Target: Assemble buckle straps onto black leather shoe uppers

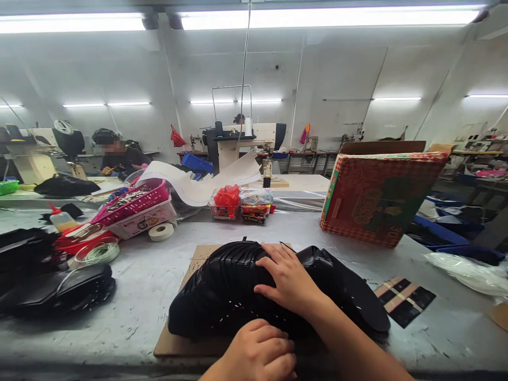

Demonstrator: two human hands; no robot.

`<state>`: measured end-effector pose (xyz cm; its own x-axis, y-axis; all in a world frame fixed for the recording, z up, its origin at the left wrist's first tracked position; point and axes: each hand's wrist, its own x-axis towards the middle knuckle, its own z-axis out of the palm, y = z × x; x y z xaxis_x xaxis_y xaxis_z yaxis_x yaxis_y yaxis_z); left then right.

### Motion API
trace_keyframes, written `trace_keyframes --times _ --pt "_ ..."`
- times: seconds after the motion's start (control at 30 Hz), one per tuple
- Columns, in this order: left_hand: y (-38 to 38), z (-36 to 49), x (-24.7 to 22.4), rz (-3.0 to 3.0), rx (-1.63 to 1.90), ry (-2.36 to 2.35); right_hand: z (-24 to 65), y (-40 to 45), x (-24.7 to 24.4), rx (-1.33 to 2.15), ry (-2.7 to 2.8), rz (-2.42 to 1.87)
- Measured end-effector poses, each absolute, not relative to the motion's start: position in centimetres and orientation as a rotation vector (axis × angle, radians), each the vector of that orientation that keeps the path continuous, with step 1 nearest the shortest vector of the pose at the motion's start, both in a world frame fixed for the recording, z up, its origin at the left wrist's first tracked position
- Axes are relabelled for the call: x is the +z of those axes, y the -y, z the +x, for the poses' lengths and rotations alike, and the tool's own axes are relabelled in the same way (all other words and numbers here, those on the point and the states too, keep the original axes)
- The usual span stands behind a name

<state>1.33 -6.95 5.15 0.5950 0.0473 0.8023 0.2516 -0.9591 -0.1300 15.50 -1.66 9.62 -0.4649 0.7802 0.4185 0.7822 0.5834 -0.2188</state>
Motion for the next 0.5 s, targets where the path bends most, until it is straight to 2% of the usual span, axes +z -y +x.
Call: trace_keyframes --times 0.5 --pt "7.2 0.5 4.7 -2.584 -1.289 0.281 14.0 1.6 10.1 0.043 2.405 -1.283"
